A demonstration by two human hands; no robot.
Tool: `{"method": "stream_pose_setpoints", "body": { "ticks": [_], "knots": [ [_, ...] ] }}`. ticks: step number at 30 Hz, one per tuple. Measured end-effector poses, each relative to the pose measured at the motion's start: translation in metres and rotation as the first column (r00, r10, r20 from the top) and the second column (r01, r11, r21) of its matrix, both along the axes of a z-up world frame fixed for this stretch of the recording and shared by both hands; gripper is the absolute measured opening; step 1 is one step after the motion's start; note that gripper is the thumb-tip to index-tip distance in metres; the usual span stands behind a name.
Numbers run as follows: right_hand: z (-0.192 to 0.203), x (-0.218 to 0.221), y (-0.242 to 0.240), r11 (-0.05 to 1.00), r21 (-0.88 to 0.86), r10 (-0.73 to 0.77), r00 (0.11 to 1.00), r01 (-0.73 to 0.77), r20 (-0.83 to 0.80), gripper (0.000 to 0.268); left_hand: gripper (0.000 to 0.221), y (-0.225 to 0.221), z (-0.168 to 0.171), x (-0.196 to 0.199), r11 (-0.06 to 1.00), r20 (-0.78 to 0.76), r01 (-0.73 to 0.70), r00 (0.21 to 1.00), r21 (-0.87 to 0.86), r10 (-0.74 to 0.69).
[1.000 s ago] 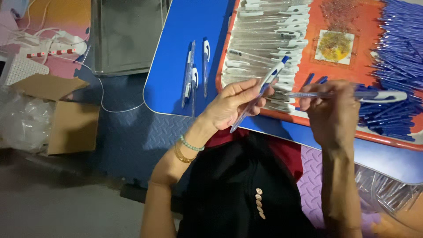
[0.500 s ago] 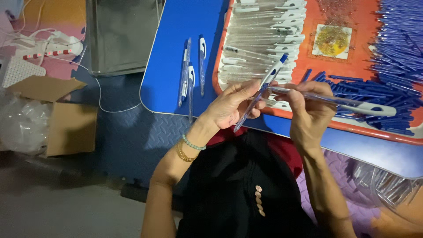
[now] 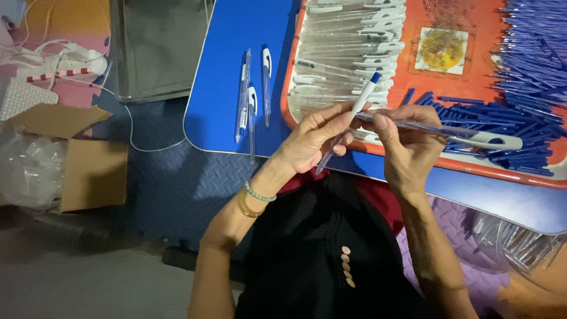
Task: The person assembles ballpoint pens by hand, inserting ink refills into pen barrels, attaching clips, and placing the finished pens on the table.
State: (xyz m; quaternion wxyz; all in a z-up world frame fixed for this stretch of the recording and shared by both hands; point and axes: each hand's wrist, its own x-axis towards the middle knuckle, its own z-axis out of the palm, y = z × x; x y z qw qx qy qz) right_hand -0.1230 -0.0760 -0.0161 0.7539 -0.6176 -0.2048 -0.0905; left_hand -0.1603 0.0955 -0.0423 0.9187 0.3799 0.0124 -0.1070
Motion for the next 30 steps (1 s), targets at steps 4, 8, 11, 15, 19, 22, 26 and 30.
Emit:
{"method": "stream_pose_setpoints", "body": {
  "ticks": [4, 8, 11, 15, 19, 22, 26, 30],
  "knots": [
    [-0.013, 0.005, -0.009, 0.999, -0.039, -0.019, 1.0, 0.019, 0.016, 0.028, 0.04, -0.006, -0.017, -0.001, 0.998, 0.029, -0.052, 0.998, 0.025, 0.052],
    [-0.017, 0.002, -0.011, 0.999, -0.033, -0.031, 0.999, 0.03, -0.008, 0.029, 0.038, -0.009, -0.011, -0.002, 0.997, 0.018, -0.08, 0.997, -0.003, 0.08],
    [-0.024, 0.005, -0.013, 0.998, -0.05, -0.046, 0.999, 0.045, -0.005, 0.028, 0.04, -0.011, -0.005, -0.003, 0.996, 0.006, -0.086, 0.996, 0.003, 0.085],
    [-0.014, 0.004, -0.006, 0.99, -0.115, -0.066, 0.989, 0.081, 0.134, 0.025, 0.039, -0.014, 0.003, -0.007, 0.993, -0.011, -0.12, 0.993, 0.013, 0.12],
    [-0.042, 0.014, -0.009, 0.958, -0.221, -0.111, 0.945, 0.184, 0.306, 0.022, 0.042, -0.021, -0.011, -0.007, 0.982, -0.04, -0.184, 0.982, 0.047, 0.186],
    [-0.067, 0.017, -0.014, 0.951, -0.214, -0.091, 0.865, 0.222, 0.493, 0.017, 0.043, -0.027, -0.033, -0.003, 0.974, -0.077, -0.21, 0.973, 0.087, 0.216],
    [-0.073, 0.013, -0.019, 0.84, -0.304, -0.053, 0.626, 0.449, 0.778, 0.01, 0.041, -0.029, -0.04, 0.001, 0.945, -0.15, -0.244, 0.948, 0.215, 0.279],
    [-0.093, 0.011, -0.036, 0.575, -0.712, 0.079, 0.838, 0.404, 0.54, 0.005, 0.043, -0.017, -0.038, -0.001, 0.956, -0.113, -0.205, 0.966, 0.208, 0.232]
  ]
}}
